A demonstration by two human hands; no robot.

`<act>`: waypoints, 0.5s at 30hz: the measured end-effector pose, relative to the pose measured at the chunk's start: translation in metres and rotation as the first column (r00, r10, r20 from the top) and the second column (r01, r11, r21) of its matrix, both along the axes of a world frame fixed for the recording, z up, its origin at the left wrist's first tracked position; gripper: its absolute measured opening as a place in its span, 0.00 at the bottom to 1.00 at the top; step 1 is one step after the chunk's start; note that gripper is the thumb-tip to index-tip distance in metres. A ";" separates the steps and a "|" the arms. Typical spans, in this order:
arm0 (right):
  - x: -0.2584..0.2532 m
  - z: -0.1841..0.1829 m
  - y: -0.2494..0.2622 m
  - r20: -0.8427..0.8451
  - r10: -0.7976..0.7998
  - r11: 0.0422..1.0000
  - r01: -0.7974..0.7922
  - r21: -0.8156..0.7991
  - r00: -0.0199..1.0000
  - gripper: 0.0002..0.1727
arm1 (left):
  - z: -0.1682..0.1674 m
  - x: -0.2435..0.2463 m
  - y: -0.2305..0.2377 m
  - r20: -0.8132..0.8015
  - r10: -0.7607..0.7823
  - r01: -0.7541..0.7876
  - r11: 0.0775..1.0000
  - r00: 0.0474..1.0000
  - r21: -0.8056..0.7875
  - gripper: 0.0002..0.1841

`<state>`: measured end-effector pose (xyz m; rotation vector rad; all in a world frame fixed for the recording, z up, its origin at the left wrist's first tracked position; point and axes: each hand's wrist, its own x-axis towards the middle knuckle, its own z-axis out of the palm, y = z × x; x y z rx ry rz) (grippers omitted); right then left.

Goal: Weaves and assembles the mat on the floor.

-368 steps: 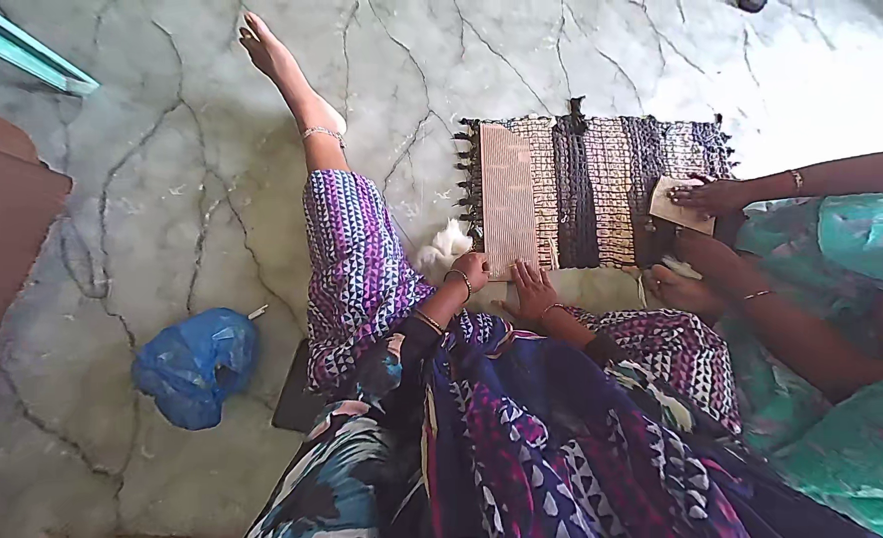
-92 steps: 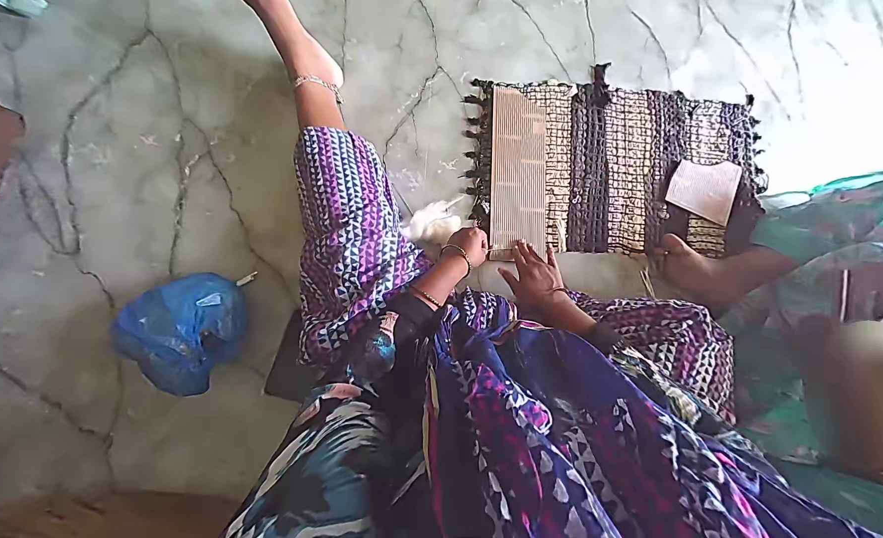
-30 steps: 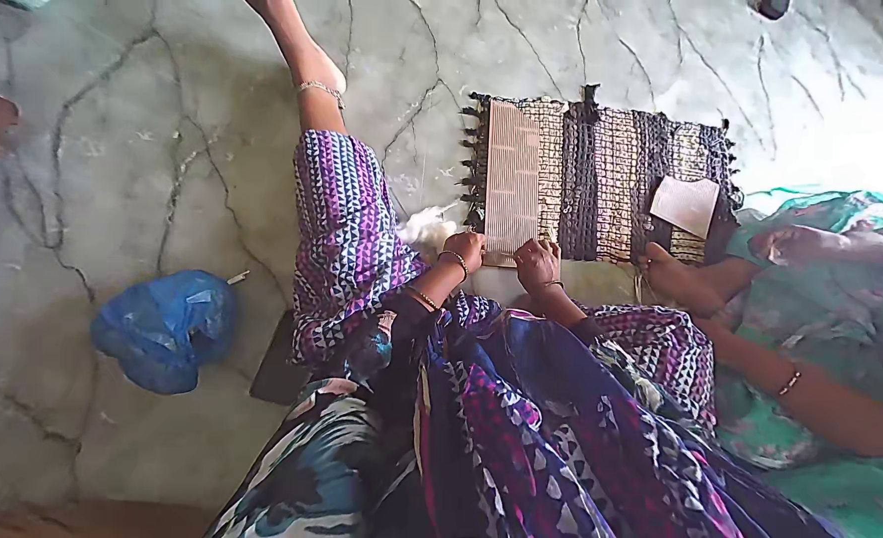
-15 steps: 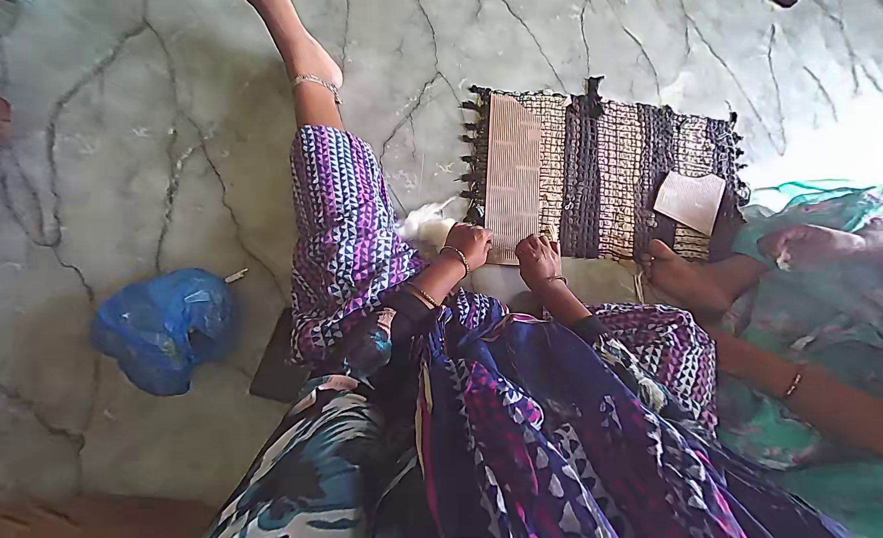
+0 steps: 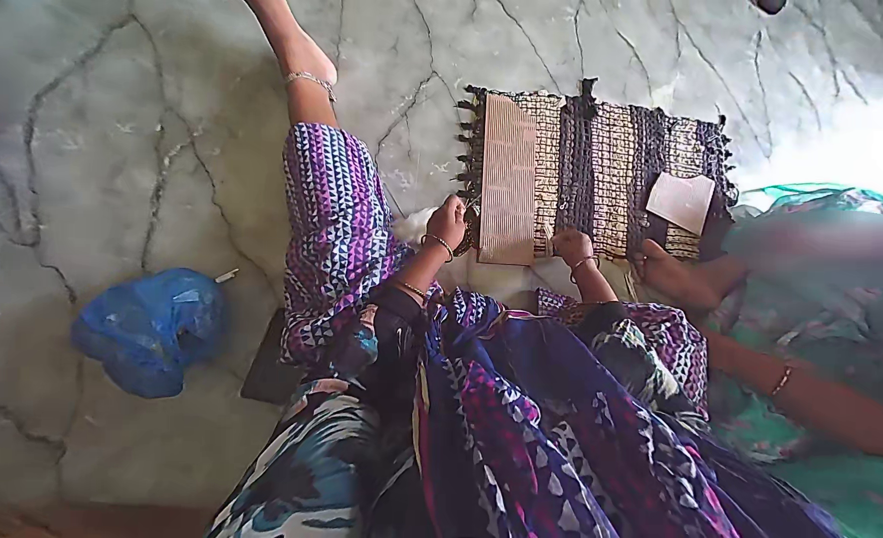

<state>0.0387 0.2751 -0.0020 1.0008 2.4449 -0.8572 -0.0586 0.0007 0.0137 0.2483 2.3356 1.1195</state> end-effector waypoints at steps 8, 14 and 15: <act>-0.009 0.012 -0.063 -0.191 0.197 0.978 -0.179 0.107 0.962 0.19 | 0.000 -0.023 -0.029 0.064 0.393 -0.397 0.890 0.917 0.225 0.16; -0.042 0.007 -0.162 -0.138 0.573 0.811 -0.583 -0.049 0.808 0.28 | -0.003 -0.023 -0.026 0.177 0.343 -0.377 0.900 0.923 0.219 0.14; -0.049 0.007 -0.172 -0.096 0.595 0.799 -0.600 -0.038 0.798 0.29 | -0.003 -0.023 -0.027 0.183 0.331 -0.367 0.904 0.926 0.221 0.13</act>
